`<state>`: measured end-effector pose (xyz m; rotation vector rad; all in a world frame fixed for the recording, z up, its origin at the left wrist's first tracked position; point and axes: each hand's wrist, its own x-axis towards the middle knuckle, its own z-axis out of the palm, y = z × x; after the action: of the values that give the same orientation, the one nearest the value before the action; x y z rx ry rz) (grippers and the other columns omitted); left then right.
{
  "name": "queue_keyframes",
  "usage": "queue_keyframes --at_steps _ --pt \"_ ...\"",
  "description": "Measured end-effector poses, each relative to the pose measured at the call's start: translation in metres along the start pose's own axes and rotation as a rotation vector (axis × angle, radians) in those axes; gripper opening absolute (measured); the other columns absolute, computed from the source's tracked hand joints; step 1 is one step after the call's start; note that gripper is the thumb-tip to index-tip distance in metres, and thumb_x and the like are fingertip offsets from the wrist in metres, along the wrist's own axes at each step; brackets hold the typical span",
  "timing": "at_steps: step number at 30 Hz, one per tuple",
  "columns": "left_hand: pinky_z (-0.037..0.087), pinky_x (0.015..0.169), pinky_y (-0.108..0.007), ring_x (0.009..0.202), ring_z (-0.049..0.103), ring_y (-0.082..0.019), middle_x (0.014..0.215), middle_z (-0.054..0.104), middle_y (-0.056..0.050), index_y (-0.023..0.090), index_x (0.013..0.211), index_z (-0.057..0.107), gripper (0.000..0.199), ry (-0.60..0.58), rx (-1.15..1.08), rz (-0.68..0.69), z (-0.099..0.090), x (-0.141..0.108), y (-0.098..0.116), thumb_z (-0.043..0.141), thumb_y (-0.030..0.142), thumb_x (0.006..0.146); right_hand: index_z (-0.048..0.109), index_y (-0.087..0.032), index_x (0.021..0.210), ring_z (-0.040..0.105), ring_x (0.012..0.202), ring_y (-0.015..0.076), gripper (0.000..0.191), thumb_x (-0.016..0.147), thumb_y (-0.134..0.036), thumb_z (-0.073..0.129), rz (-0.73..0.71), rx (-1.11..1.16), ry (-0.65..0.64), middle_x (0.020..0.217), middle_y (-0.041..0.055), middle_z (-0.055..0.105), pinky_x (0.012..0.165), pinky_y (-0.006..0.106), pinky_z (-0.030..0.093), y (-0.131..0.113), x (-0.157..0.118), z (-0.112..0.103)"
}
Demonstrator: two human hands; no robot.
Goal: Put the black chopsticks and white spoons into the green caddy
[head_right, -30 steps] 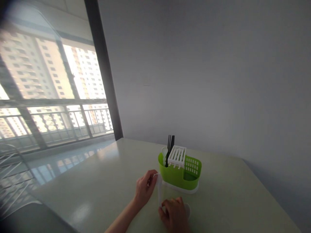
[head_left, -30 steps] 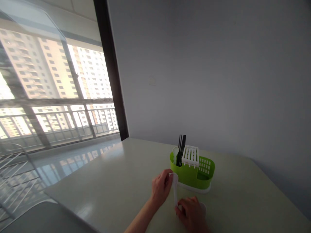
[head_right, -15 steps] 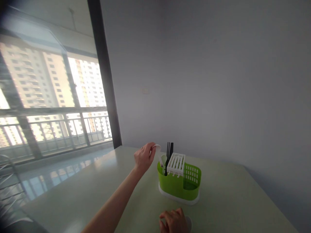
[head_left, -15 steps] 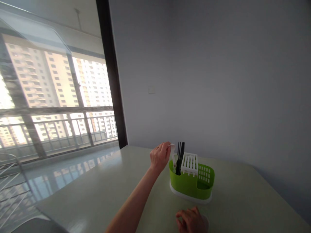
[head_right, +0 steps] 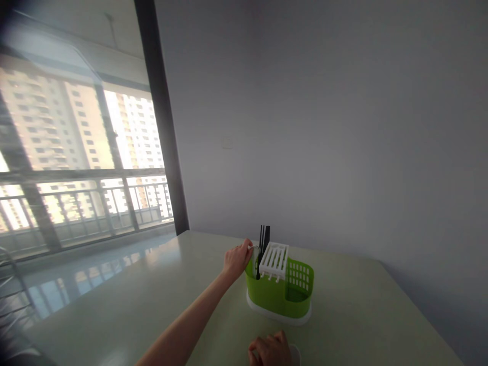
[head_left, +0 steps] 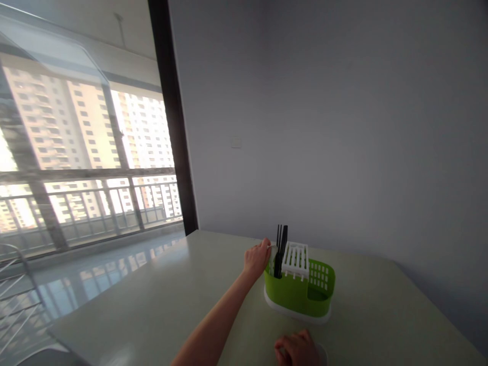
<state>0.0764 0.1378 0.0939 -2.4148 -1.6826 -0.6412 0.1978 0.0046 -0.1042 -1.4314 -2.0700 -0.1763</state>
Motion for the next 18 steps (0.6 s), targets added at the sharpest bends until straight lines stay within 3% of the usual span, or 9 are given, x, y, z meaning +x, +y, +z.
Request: queue_keyframes --at_steps 12,15,18 --pt "0.039 0.066 -0.025 0.082 0.063 -0.017 0.09 0.067 -0.001 0.026 0.11 0.043 0.022 -0.036 -0.01 -0.074 -0.004 0.0 -0.002 0.039 0.035 0.089 0.059 -0.027 0.076 0.056 0.057 0.0124 0.014 0.076 -0.015 0.051 -0.091 0.086 0.092 0.062 -0.0071 0.063 0.066 0.028 0.029 -0.005 0.004 -0.017" --pt "0.037 0.064 -0.023 0.08 0.063 -0.015 0.09 0.066 0.0 0.026 0.11 0.043 0.024 0.035 -0.081 -0.091 -0.009 -0.009 -0.003 0.04 0.036 0.089 0.06 -0.027 0.073 0.055 0.057 0.0137 0.012 0.077 -0.019 0.052 -0.038 0.055 0.159 0.059 -0.0058 0.062 0.062 0.026 0.031 -0.008 0.006 -0.02" --pt "0.036 0.061 -0.021 0.072 0.061 -0.012 0.086 0.064 0.002 0.024 0.104 0.045 0.021 0.178 -0.247 -0.111 -0.008 -0.033 -0.003 0.039 0.037 0.088 0.061 -0.027 0.073 0.053 0.053 0.0141 0.016 0.083 -0.024 0.048 0.008 0.089 0.235 0.054 -0.0041 0.059 0.06 0.025 0.035 -0.009 0.007 -0.025"
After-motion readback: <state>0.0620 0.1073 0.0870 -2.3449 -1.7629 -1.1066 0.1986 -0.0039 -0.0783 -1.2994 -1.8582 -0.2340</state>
